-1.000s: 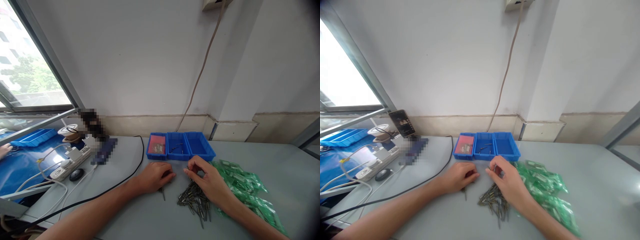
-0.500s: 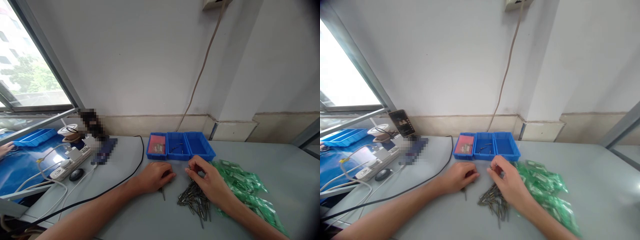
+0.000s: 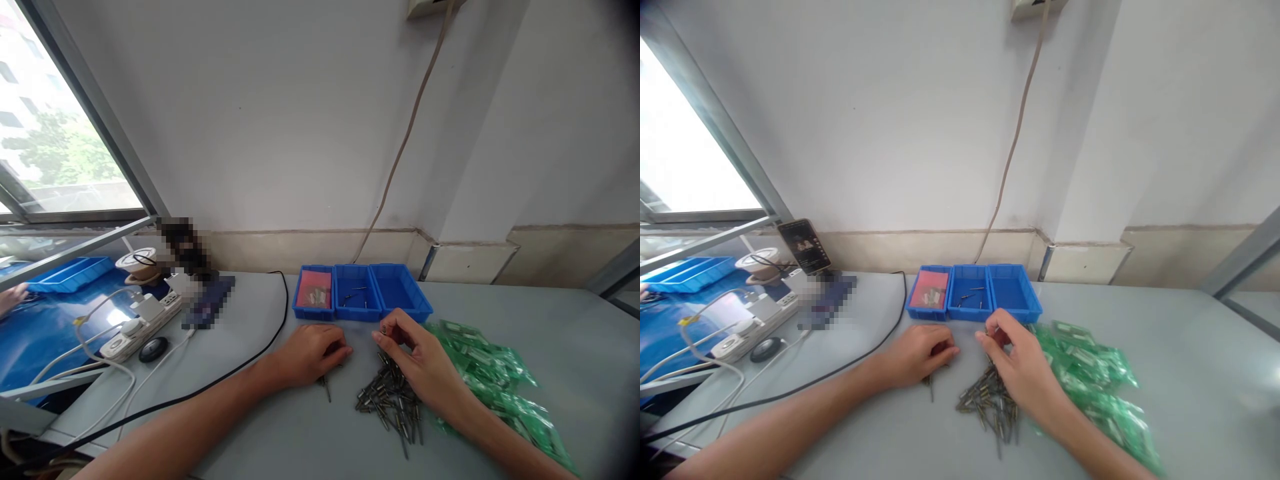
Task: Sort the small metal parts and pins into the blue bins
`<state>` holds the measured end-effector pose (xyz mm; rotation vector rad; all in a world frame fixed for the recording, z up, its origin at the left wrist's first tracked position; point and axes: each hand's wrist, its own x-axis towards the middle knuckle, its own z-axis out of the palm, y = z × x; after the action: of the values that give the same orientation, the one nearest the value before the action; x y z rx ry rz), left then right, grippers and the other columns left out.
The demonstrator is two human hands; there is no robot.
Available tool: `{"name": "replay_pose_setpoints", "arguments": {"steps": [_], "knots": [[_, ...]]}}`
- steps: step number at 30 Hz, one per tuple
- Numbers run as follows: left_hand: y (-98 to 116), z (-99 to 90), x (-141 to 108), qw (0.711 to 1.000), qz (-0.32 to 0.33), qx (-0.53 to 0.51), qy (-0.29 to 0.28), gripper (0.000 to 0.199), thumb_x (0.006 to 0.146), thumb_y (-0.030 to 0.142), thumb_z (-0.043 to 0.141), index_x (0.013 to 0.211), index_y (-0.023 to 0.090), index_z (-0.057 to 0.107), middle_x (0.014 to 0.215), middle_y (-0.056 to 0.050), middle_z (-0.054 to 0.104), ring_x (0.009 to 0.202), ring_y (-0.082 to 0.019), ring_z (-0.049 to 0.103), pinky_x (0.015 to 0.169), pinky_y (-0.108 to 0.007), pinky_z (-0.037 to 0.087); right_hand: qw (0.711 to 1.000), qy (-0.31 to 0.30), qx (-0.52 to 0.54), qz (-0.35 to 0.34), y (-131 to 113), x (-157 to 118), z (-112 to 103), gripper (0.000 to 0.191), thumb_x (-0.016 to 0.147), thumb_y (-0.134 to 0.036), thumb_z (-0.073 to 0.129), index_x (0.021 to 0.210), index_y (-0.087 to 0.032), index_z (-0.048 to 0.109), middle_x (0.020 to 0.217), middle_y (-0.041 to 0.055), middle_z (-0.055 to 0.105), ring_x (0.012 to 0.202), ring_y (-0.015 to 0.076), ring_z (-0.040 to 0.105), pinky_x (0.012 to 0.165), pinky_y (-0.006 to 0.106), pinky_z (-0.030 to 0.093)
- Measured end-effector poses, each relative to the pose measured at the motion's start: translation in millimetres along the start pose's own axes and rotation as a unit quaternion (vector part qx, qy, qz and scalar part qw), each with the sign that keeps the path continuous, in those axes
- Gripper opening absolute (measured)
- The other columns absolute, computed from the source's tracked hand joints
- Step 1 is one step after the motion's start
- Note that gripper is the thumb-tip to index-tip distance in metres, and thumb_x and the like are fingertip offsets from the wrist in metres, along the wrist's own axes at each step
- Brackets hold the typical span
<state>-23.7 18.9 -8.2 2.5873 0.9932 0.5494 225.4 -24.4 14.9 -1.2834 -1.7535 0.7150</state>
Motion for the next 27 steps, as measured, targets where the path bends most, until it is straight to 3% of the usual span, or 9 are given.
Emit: {"name": "replay_pose_setpoints", "arguments": {"steps": [14,23,27], "knots": [[-2,1.5,0,1.0,-0.002,-0.003,-0.003,0.026,0.108,0.035,0.06,0.088,0.019,0.061,0.082,0.0,0.066,0.071,-0.015,0.057,0.065,-0.025,0.036,1.0,0.0,0.008,0.028,6,1,2,0.021,0.104,-0.046,0.058,0.095,-0.027,0.062,0.077,-0.0017,0.061,0.072,0.0201,0.057,0.068,0.031,0.046],[-1,1.1,1,1.0,-0.001,0.003,-0.003,0.025,0.108,0.035,0.06,0.088,0.019,0.061,0.081,0.001,0.065,0.071,-0.015,0.057,0.065,-0.026,0.036,0.998,0.024,0.047,0.022,6,4,-1,0.028,0.103,-0.052,0.06,0.099,-0.026,0.072,0.095,0.0053,0.074,0.081,0.0234,0.064,0.071,0.033,0.053],[-1,1.4,0,1.0,-0.001,0.0,-0.007,0.026,0.108,0.036,0.059,0.089,0.019,0.062,0.081,0.001,0.065,0.071,-0.015,0.058,0.065,-0.026,0.037,0.998,0.034,0.056,0.014,13,4,0,0.035,0.104,-0.055,0.057,0.106,-0.027,0.079,0.106,0.007,0.074,0.073,0.0209,0.063,0.07,0.034,0.056]]}}
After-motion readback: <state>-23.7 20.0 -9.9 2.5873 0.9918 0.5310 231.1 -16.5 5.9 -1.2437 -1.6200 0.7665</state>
